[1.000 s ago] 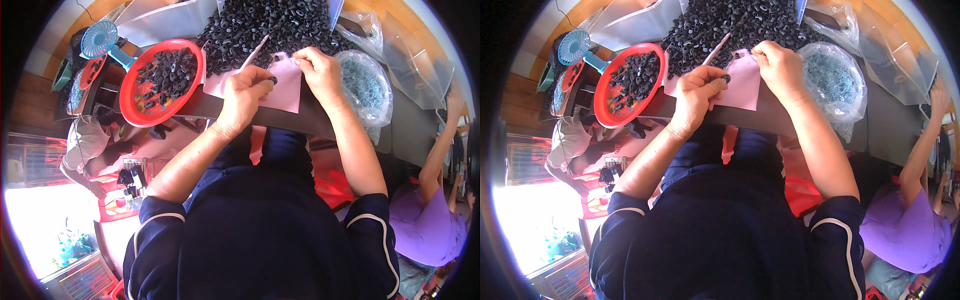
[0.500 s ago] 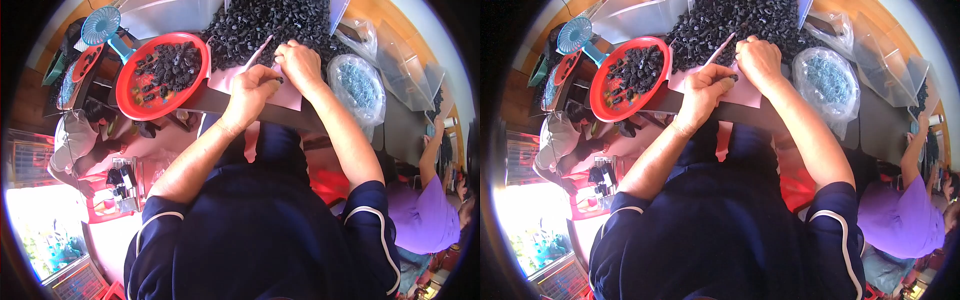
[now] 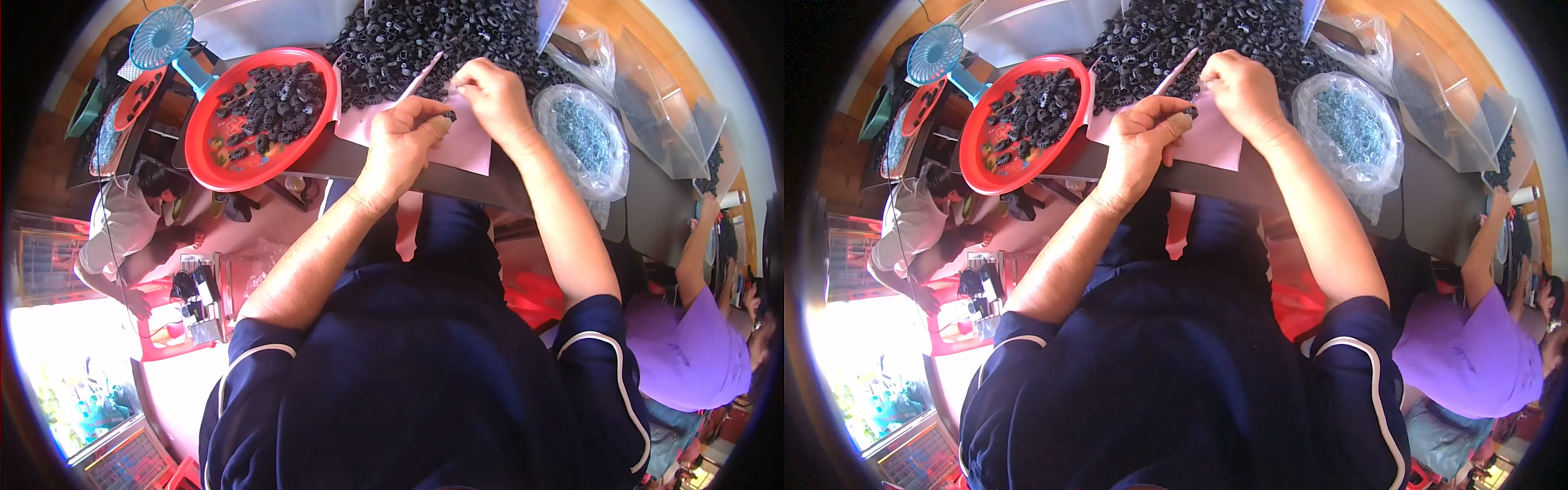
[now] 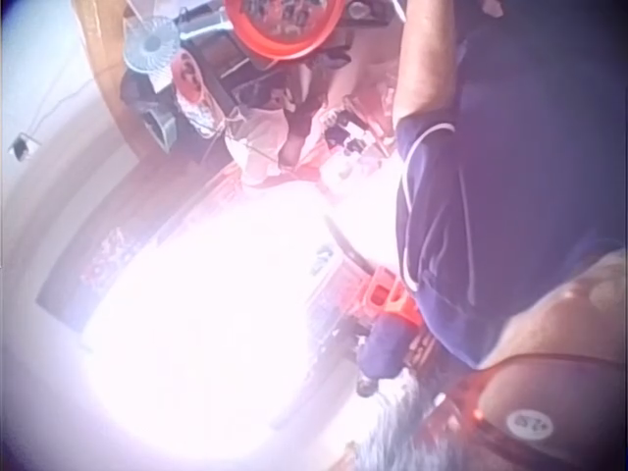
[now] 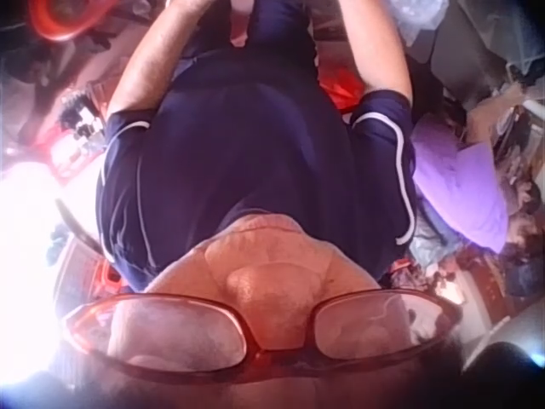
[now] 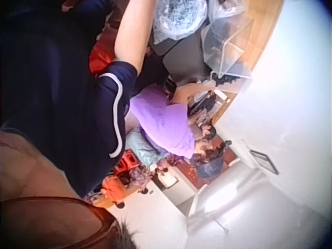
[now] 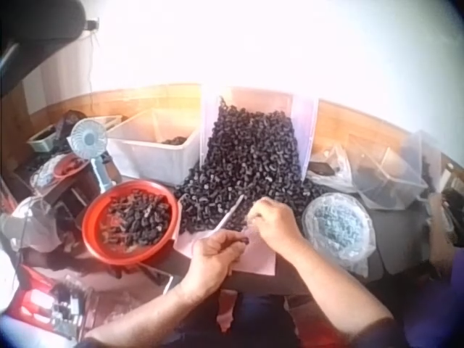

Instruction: The person assembles small plastic components by inserting small inner pieces into plastic casings by hand.

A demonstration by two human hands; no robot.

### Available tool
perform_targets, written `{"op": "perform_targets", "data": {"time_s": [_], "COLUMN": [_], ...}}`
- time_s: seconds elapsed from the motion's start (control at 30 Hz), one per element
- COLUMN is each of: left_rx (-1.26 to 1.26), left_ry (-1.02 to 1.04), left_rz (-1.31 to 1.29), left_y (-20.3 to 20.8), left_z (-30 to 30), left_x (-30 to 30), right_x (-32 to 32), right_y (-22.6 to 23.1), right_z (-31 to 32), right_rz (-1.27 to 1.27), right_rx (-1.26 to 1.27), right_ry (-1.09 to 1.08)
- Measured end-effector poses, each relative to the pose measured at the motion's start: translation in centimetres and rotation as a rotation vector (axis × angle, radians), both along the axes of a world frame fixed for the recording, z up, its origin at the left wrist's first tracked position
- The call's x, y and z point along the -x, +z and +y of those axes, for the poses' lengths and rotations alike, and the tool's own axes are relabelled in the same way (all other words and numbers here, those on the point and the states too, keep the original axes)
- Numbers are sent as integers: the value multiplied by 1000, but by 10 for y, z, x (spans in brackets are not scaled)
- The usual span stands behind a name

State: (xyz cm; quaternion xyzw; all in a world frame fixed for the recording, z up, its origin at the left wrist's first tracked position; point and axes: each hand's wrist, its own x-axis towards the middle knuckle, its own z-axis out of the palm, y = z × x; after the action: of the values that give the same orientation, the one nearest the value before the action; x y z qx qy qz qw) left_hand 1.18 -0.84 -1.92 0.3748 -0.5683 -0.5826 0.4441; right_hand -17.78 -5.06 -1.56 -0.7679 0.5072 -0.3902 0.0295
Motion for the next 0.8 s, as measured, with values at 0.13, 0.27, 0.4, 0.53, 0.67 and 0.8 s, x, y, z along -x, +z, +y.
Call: {"op": "perform_targets", "data": {"time_s": [0.13, 0.27, 0.4, 0.53, 0.67, 0.8], "left_rx": [-19, -44, -55, -52, -53, -54], "left_ry": [12, -2, -7, -3, -6, -3], "left_rz": [25, 70, 104, 86, 93, 91], "left_y": [4, 3, 2, 3, 2, 1], "left_z": [2, -1, -2, -2, -2, -2], "left_x": [-2, -2, 0, -1, -1, -1], "right_x": [9, 10, 9, 5, 3, 0], "right_y": [28, 32, 32, 31, 31, 32], "right_z": [20, 27, 28, 30, 30, 32], "right_rz": [-507, -707, -716, -709, -675, -642], "right_rx": [-499, -648, -656, -666, -659, -634], "right_ry": [221, 356, 408, 421, 419, 403]}}
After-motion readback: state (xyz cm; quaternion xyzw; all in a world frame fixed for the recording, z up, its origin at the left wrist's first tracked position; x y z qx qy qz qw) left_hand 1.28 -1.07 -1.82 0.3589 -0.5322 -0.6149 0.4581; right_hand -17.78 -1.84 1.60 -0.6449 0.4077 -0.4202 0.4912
